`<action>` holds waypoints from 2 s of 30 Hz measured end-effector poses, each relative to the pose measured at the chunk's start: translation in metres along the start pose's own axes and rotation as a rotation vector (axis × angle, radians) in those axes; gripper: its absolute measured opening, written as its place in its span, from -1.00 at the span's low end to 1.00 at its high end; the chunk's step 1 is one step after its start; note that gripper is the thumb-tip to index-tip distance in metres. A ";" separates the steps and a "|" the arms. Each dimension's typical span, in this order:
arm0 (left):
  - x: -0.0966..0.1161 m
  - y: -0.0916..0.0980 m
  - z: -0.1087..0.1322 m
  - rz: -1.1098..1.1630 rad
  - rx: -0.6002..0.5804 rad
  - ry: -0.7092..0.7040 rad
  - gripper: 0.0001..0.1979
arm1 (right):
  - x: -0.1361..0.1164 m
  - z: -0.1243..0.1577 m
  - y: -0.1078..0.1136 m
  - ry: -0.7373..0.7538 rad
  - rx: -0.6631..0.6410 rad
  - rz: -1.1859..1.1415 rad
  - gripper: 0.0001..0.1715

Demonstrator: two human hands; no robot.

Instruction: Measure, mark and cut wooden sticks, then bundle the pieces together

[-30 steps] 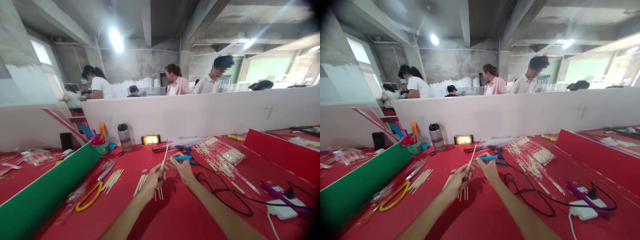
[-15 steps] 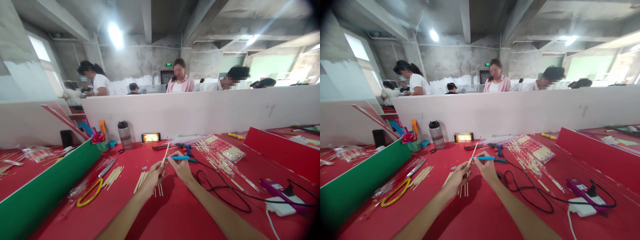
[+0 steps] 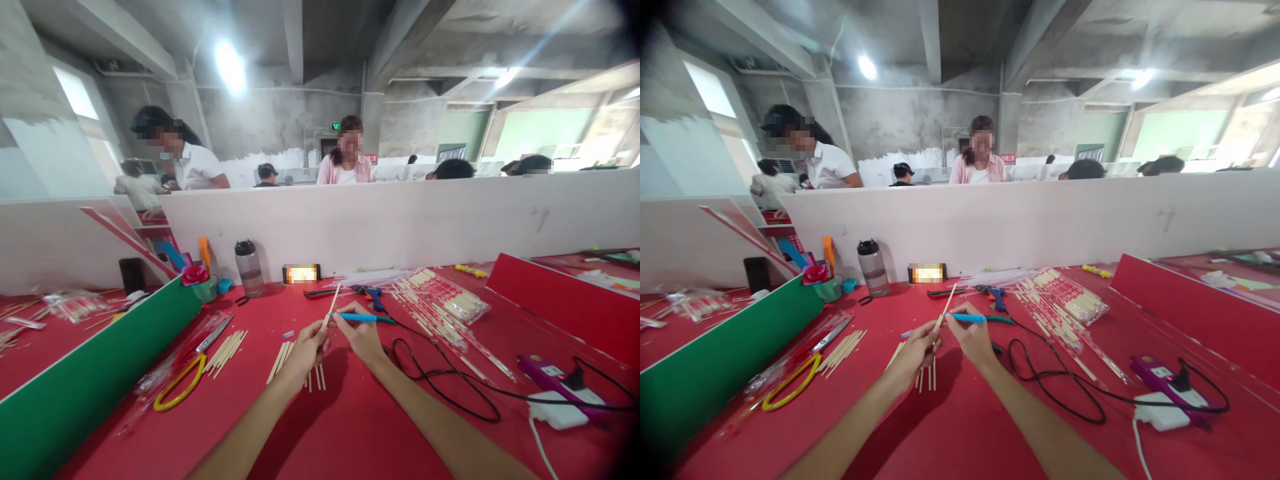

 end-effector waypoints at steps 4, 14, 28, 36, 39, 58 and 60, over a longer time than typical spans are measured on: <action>0.004 -0.001 0.003 -0.028 0.018 -0.002 -0.47 | 0.003 0.000 -0.001 0.000 -0.010 0.004 -0.78; 0.006 -0.002 0.003 -0.058 0.033 -0.013 -0.49 | -0.002 0.000 -0.001 0.018 -0.020 0.026 -0.79; 0.002 0.000 0.002 -0.015 0.026 -0.001 -0.46 | -0.002 0.000 -0.001 0.006 -0.015 0.020 -0.72; 0.002 -0.001 0.002 -0.011 0.027 0.007 -0.47 | 0.005 0.000 -0.001 -0.007 -0.022 0.010 -0.71; 0.002 -0.001 0.002 -0.018 0.030 0.013 -0.48 | 0.010 0.000 -0.002 -0.025 -0.028 -0.018 -0.69; 0.000 -0.001 0.002 0.010 0.004 0.014 -0.45 | 0.005 0.000 -0.003 -0.024 -0.035 -0.018 -0.72; -0.001 -0.001 0.002 0.020 0.007 0.025 -0.45 | 0.004 -0.001 -0.001 -0.010 -0.026 0.012 -0.71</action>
Point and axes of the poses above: each hand's wrist, its own z-axis away from the middle knuckle, its own y-axis out of the back of the hand, x = y × z, the point moved 9 cm from there along -z, towards the middle knuckle, and after that the axes turned 9 degrees about z, right-handed, at the moved point
